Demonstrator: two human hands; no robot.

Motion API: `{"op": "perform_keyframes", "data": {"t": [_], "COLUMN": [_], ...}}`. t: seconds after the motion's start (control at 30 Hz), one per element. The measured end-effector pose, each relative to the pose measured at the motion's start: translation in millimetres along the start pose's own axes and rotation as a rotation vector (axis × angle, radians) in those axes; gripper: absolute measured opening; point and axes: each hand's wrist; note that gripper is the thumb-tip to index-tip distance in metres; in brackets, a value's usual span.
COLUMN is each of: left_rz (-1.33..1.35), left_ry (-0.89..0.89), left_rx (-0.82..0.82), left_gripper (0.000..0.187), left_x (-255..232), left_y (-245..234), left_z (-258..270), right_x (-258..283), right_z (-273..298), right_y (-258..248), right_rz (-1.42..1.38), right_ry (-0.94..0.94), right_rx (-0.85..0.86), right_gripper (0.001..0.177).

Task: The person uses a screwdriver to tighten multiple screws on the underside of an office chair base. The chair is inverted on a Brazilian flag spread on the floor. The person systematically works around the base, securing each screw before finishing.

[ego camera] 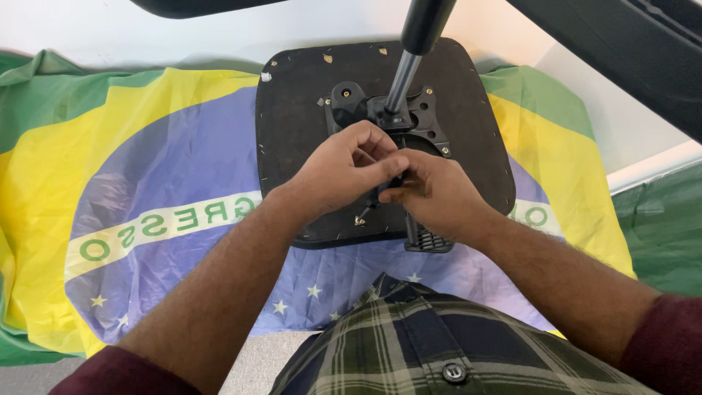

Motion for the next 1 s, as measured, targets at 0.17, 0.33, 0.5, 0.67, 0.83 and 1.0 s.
{"op": "perform_keyframes", "data": {"t": [0.17, 0.33, 0.5, 0.67, 0.83, 1.0], "left_rz": [0.001, 0.036, 0.020, -0.103, -0.089, -0.150], "left_ry": [-0.079, -0.096, -0.045, 0.002, 0.191, 0.536], "left_rx": [0.031, 0.056, 0.043, -0.015, -0.170, -0.253], "left_gripper": [0.037, 0.037, 0.037, 0.034, 0.034, 0.052], "left_x": [-9.7, -5.9, -3.3, -12.9, -44.1, -85.5], "left_y": [1.3, -3.4, -5.8, -2.2, 5.1, 20.4], "left_z": [0.1, -2.0, 2.5, 6.7, -4.5, -38.0], "right_x": [2.1, 11.1, 12.2, 6.7, 6.7, 10.4], "right_z": [5.4, 6.5, 4.3, 16.2, 24.1, 29.1], "right_y": [9.2, 20.3, 18.2, 16.0, 13.2, -5.2], "right_rz": [0.079, 0.238, 0.202, 0.243, 0.256, 0.242], "right_ry": [-0.082, -0.053, -0.173, 0.023, 0.033, 0.051], "right_rx": [-0.103, -0.220, -0.167, -0.123, -0.205, -0.234], "right_gripper": [0.028, 0.026, 0.034, 0.036, 0.037, 0.028]}}
Point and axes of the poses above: each hand's wrist, its own z-axis away from the middle knuckle, its own y-axis out of the palm, x = y × z, and after that the axes turned 1 degree about y, right-handed
